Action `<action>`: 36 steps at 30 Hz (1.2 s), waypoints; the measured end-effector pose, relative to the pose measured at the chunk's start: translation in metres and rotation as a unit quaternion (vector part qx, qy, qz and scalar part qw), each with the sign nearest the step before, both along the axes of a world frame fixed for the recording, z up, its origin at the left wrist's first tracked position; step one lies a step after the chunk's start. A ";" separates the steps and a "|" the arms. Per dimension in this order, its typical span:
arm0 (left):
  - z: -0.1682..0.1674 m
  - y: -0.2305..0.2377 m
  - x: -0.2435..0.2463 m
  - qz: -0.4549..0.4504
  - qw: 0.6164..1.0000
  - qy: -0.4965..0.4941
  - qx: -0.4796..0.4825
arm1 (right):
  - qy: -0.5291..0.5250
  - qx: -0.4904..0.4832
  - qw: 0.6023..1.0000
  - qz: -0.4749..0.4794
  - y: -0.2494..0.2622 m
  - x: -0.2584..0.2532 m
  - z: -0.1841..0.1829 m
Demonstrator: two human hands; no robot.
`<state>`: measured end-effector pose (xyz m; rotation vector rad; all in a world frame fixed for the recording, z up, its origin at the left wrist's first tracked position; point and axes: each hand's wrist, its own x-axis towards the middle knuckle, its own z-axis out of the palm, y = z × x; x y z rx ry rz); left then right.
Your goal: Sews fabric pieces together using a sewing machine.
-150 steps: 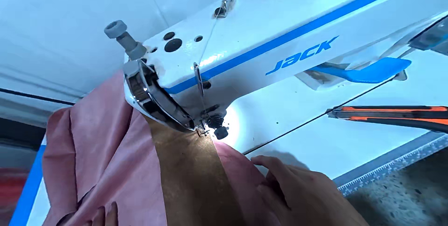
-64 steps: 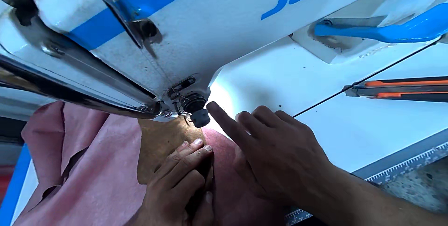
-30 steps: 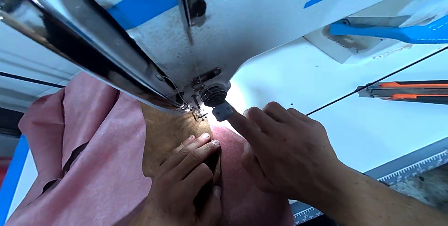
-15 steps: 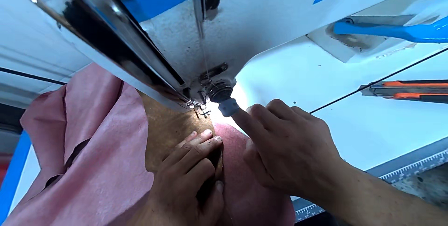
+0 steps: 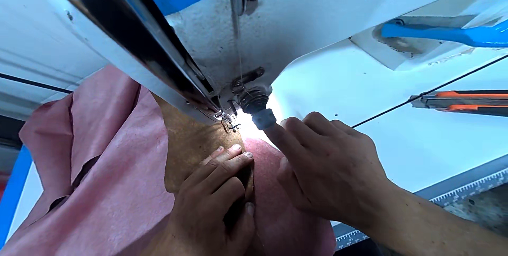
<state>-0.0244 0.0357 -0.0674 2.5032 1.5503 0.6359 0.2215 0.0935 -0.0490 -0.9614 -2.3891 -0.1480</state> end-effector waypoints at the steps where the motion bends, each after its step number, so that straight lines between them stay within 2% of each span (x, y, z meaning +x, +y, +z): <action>1: 0.000 0.000 0.000 -0.001 1.000 0.000 0.001 | -0.001 0.002 1.000 0.001 0.000 0.001 0.000; 31: 0.000 -0.002 -0.001 0.009 1.000 0.010 0.008 | 0.005 0.005 1.000 0.000 -0.001 -0.001 0.001; 36: -0.001 0.001 -0.002 0.002 1.000 0.012 0.004 | 0.034 0.015 0.999 0.013 -0.003 0.004 0.000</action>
